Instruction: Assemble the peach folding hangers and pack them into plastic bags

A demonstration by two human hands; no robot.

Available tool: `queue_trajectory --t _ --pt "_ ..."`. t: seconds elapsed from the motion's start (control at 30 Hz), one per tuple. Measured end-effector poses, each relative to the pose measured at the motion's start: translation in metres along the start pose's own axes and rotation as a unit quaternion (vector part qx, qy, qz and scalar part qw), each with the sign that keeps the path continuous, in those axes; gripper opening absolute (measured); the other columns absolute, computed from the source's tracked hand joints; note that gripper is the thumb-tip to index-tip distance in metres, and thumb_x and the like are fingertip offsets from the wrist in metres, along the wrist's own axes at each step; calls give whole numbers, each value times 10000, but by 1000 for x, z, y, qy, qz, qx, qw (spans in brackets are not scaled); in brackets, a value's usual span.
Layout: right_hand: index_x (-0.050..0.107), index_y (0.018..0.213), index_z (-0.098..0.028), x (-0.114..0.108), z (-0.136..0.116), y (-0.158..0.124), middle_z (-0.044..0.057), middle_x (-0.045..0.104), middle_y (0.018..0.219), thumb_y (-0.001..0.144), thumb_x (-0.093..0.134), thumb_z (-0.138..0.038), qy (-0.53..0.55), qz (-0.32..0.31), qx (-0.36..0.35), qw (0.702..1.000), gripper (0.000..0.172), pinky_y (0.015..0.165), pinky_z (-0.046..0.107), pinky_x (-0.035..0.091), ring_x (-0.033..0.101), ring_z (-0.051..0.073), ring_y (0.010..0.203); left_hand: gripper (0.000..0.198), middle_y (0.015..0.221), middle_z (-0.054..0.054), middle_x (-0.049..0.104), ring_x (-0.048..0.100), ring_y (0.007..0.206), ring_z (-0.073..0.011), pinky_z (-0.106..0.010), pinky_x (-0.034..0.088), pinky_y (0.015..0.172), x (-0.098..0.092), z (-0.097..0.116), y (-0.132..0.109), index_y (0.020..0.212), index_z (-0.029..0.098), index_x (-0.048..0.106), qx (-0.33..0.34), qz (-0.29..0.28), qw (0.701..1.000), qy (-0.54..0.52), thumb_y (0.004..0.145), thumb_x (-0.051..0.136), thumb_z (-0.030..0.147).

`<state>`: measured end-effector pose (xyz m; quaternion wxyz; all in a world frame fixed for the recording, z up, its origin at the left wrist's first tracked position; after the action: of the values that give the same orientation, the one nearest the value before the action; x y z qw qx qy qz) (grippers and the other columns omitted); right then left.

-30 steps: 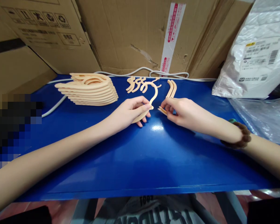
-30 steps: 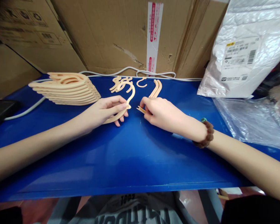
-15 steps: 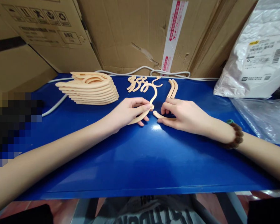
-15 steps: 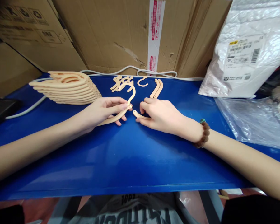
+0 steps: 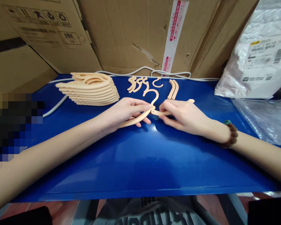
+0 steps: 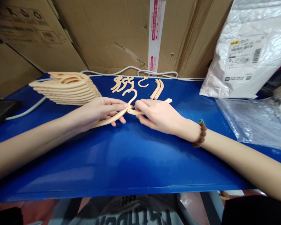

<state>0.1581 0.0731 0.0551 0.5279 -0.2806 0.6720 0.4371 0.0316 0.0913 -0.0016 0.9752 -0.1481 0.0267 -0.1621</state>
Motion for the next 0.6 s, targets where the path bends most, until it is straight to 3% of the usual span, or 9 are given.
queue_trajectory --t 0.2,0.47,0.6 --pt "520 918 -206 -4 2 -1 37 695 871 996 477 -286 -16 21 31 999 119 565 282 285 625 163 758 305 724 -48 730 694 617 -156 -185 525 466 0 2 0 922 152 754 -7 -15 1000 -11 740 820 388" --pt "547 925 -184 2 0 -1 88 670 894 1036 422 -306 -5 41 -4 999 208 677 302 388 596 199 805 203 928 -75 776 764 820 -206 -190 579 543 0 -4 0 924 167 720 -37 -27 999 -16 799 784 314" --pt "545 926 -181 3 0 -1 77 655 875 1046 417 -317 8 48 3 999 223 662 293 380 583 189 778 183 954 -77 782 767 847 -204 -194 585 570 -1 -1 1 949 172 730 -22 -37 999 -2 812 769 286"
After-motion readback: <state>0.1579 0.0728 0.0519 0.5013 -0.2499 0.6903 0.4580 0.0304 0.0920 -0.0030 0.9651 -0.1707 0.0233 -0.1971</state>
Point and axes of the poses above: each hand's wrist, its own y-axis towards the middle knuckle, its own x-axis out of the palm, z = x × y, the point moved 9 cm from there along y, towards the middle knuckle
